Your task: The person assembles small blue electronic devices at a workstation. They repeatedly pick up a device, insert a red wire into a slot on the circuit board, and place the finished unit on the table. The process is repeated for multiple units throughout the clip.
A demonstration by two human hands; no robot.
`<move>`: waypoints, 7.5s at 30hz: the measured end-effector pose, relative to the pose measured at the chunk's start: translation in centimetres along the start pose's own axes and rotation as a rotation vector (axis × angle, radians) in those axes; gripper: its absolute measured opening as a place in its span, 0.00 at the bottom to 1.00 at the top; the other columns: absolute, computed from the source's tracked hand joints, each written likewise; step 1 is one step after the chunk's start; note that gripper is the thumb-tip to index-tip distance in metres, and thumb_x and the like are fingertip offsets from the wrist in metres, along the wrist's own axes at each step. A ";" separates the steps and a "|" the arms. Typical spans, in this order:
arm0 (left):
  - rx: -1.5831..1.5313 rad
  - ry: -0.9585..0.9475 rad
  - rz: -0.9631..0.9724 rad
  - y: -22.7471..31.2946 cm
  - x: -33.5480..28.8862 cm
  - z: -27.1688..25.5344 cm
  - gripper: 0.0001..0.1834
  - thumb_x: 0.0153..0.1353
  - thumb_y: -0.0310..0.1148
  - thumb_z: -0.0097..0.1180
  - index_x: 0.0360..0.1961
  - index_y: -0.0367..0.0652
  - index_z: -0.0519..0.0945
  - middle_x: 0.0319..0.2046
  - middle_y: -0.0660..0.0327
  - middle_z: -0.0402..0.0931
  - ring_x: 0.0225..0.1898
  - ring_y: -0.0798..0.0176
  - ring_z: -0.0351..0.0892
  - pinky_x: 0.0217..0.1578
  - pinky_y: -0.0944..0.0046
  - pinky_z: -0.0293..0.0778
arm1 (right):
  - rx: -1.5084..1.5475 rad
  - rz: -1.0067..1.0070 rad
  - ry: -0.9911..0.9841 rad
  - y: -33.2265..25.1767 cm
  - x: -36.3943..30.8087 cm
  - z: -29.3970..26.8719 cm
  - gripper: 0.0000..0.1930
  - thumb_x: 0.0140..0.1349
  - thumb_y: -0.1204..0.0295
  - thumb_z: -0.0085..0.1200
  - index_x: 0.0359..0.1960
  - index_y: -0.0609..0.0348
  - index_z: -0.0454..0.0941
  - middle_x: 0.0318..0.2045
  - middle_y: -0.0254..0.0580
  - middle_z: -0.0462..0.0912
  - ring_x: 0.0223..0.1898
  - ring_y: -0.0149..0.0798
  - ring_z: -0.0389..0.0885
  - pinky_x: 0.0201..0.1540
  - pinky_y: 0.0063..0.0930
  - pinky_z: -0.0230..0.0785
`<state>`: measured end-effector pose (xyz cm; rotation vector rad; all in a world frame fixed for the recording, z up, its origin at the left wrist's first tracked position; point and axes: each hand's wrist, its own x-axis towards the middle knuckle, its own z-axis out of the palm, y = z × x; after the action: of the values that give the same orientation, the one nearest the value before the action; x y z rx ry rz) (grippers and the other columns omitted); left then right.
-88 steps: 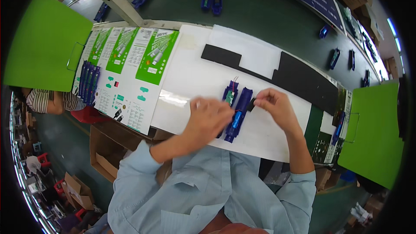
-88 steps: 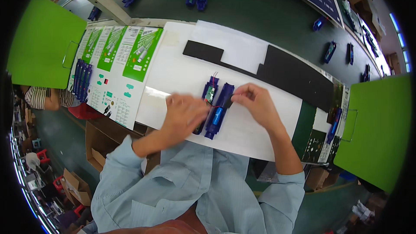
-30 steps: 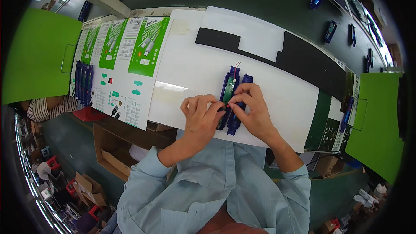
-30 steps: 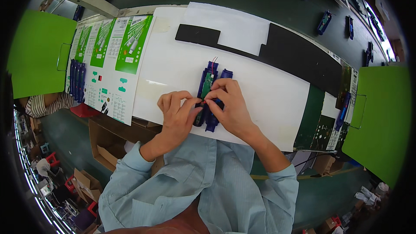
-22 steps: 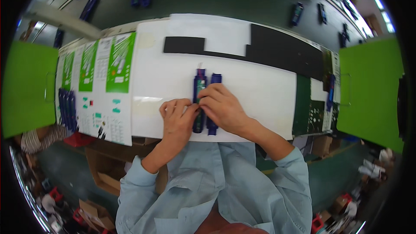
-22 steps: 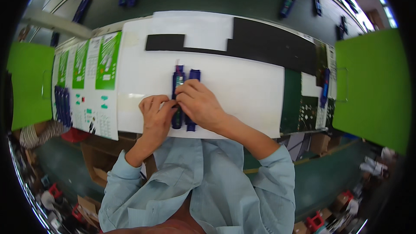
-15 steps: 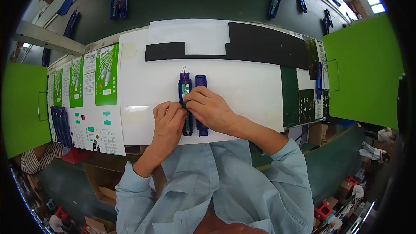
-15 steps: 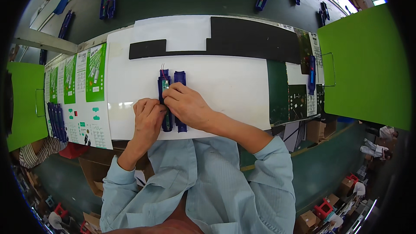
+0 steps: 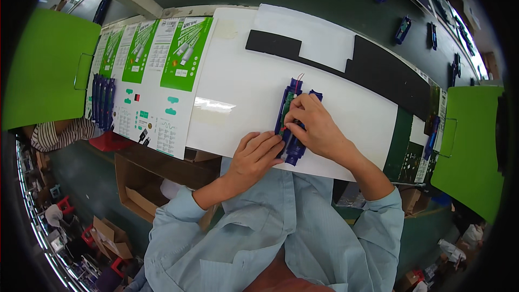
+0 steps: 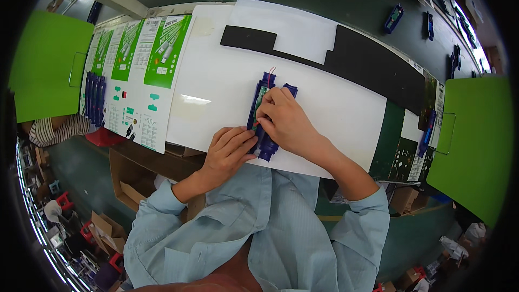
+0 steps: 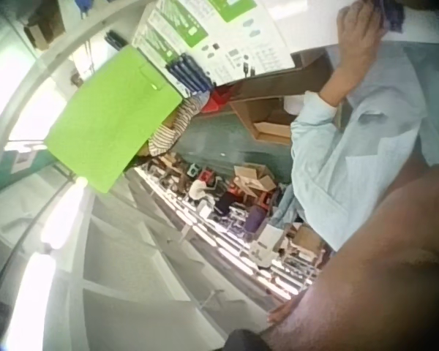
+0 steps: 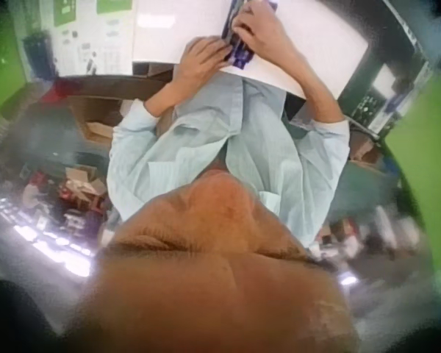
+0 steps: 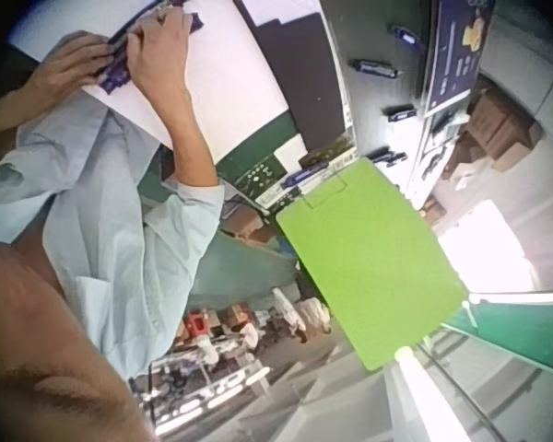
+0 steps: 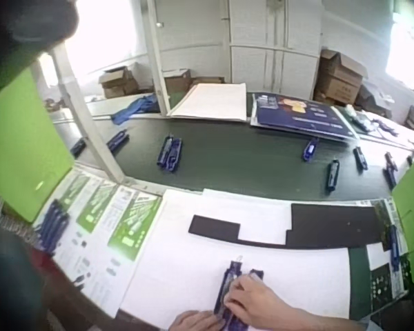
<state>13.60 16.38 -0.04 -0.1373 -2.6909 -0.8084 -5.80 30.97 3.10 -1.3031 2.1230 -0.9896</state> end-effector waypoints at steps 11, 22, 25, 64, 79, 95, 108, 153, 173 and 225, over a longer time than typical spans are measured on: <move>0.009 0.019 0.024 -0.3 0.1 0.4 0.27 0.54 0.37 0.77 0.55 0.41 0.87 0.58 0.60 0.83 0.63 0.55 0.80 0.62 0.51 0.73 | 0.004 -0.015 0.009 0.3 0.6 0.0 0.03 0.62 0.76 0.66 0.35 0.61 0.85 0.43 0.45 0.75 0.47 0.49 0.74 0.51 0.41 0.72; 0.020 0.019 0.026 -0.3 0.1 0.4 0.27 0.53 0.37 0.77 0.54 0.41 0.87 0.58 0.60 0.83 0.63 0.55 0.80 0.62 0.50 0.74 | 0.024 0.001 0.005 0.1 0.5 -0.1 0.03 0.63 0.75 0.66 0.34 0.61 0.85 0.42 0.44 0.74 0.46 0.49 0.73 0.52 0.41 0.70; 0.012 0.025 0.023 -0.4 0.1 0.4 0.27 0.53 0.37 0.77 0.54 0.42 0.87 0.58 0.60 0.83 0.63 0.54 0.79 0.63 0.50 0.74 | 0.025 0.005 0.007 0.0 0.4 0.0 0.03 0.63 0.76 0.66 0.34 0.61 0.85 0.42 0.44 0.74 0.46 0.49 0.73 0.52 0.41 0.70; 0.119 -0.060 0.153 1.3 7.7 -6.6 0.14 0.59 0.34 0.72 0.42 0.38 0.85 0.55 0.52 0.82 0.54 0.47 0.84 0.50 0.52 0.82 | 0.218 0.031 0.055 -0.9 -1.8 -5.7 0.29 0.67 0.69 0.69 0.67 0.58 0.74 0.61 0.51 0.71 0.43 0.43 0.83 0.46 0.33 0.80; 0.329 0.218 0.369 -15.0 37.0 3.8 0.13 0.57 0.25 0.66 0.45 0.38 0.84 0.51 0.53 0.83 0.54 0.48 0.82 0.54 0.47 0.77 | -0.523 0.245 0.841 19.1 24.5 -19.0 0.30 0.62 0.61 0.71 0.62 0.60 0.76 0.63 0.52 0.75 0.60 0.59 0.79 0.61 0.49 0.76; -0.087 0.025 0.305 -9.5 42.2 18.1 0.18 0.67 0.26 0.58 0.58 0.33 0.80 0.55 0.42 0.81 0.58 0.33 0.79 0.58 0.42 0.75 | 0.282 0.048 0.732 18.2 19.2 -22.6 0.17 0.60 0.72 0.70 0.49 0.64 0.83 0.48 0.51 0.81 0.50 0.48 0.86 0.56 0.41 0.80; -0.049 -0.091 0.218 0.6 11.6 -0.8 0.11 0.57 0.23 0.74 0.40 0.42 0.85 0.39 0.52 0.83 0.40 0.46 0.84 0.39 0.50 0.80 | 0.067 -0.214 0.439 2.8 -9.3 -2.5 0.16 0.61 0.79 0.64 0.49 0.62 0.76 0.53 0.52 0.77 0.55 0.54 0.81 0.56 0.42 0.79; 0.076 0.180 -0.141 -11.6 15.8 2.0 0.16 0.65 0.35 0.68 0.54 0.53 0.86 0.61 0.65 0.77 0.70 0.58 0.71 0.69 0.45 0.56 | -0.138 0.240 0.080 8.2 13.1 -6.3 0.15 0.61 0.65 0.72 0.42 0.64 0.85 0.42 0.55 0.87 0.44 0.53 0.87 0.50 0.45 0.78; -0.005 0.001 0.025 2.3 4.4 0.3 0.23 0.59 0.30 0.73 0.57 0.50 0.86 0.56 0.65 0.84 0.60 0.58 0.80 0.74 0.42 0.52 | 0.583 0.400 0.205 7.7 -4.2 -5.3 0.08 0.70 0.72 0.67 0.44 0.66 0.84 0.35 0.36 0.88 0.37 0.25 0.82 0.43 0.22 0.76; 0.088 0.216 -0.069 -1.7 10.9 -0.9 0.14 0.61 0.27 0.70 0.48 0.48 0.87 0.50 0.63 0.79 0.56 0.54 0.72 0.59 0.50 0.58 | 0.269 0.173 0.232 1.9 1.1 -1.3 0.04 0.68 0.75 0.66 0.41 0.60 0.88 0.35 0.39 0.79 0.32 0.37 0.78 0.36 0.32 0.72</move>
<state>3.25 14.40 3.45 0.0611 -2.5325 -0.6808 -8.26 31.01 2.38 -0.8971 2.1336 -1.3498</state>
